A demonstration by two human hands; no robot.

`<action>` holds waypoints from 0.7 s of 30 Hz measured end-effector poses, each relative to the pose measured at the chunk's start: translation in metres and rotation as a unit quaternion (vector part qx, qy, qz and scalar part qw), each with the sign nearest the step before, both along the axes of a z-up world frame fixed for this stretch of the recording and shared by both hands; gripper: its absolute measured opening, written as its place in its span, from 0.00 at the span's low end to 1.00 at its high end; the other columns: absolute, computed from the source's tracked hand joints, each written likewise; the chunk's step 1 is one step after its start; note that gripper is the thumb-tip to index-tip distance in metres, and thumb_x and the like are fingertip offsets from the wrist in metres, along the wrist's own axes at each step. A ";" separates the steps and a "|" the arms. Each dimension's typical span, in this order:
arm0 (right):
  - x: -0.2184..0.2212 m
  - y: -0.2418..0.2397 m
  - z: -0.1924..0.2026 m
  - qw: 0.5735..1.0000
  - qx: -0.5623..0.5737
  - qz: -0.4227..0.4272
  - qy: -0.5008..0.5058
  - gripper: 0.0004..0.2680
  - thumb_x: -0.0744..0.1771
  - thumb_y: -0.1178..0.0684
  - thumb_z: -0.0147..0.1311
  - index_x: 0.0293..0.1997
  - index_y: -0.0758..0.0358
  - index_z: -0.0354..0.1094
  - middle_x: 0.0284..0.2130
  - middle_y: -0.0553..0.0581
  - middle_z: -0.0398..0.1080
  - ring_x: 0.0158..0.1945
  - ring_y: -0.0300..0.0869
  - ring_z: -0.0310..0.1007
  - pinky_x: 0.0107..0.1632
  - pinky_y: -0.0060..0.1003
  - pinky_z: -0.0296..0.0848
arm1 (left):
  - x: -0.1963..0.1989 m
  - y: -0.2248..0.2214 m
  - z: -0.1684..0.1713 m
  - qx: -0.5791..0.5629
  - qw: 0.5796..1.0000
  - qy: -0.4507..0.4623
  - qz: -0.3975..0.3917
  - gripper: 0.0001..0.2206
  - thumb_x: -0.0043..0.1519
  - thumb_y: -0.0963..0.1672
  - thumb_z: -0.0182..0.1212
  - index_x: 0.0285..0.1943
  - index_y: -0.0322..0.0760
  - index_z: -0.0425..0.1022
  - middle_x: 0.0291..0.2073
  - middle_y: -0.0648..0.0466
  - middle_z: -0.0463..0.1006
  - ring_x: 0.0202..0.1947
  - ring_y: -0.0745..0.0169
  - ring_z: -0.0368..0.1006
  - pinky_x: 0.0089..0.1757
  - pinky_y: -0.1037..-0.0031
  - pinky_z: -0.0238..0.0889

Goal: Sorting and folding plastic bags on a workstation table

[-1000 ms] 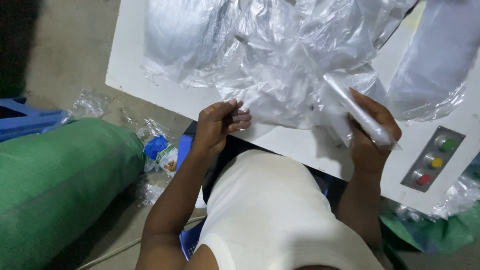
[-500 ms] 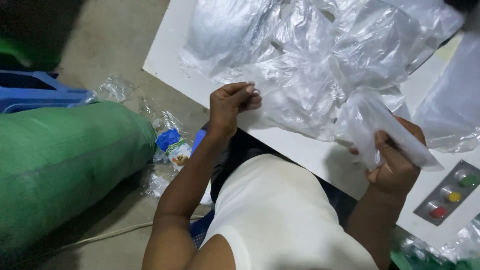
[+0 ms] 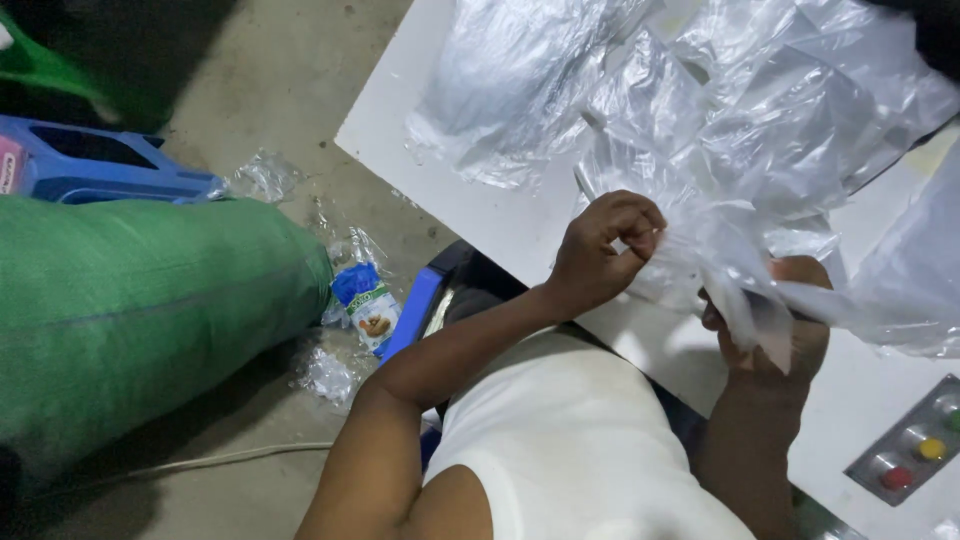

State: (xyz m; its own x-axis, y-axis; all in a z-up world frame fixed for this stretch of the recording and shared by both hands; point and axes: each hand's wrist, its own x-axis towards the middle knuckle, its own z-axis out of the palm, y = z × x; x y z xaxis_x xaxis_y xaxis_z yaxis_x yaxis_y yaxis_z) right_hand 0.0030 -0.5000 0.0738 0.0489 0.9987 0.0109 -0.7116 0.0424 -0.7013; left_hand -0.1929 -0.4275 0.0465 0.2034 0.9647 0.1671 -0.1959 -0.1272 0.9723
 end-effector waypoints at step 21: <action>-0.023 0.014 0.006 0.710 0.120 -0.235 -0.653 0.12 0.72 0.60 0.50 0.29 0.80 0.68 0.30 0.71 0.67 0.35 0.52 0.72 0.42 0.42 0.71 | 0.044 -0.014 0.026 0.451 0.873 0.180 0.048 0.08 0.64 0.42 0.63 0.50 0.34 0.78 0.36 0.47 0.77 0.30 0.49 0.74 0.32 0.64 0.66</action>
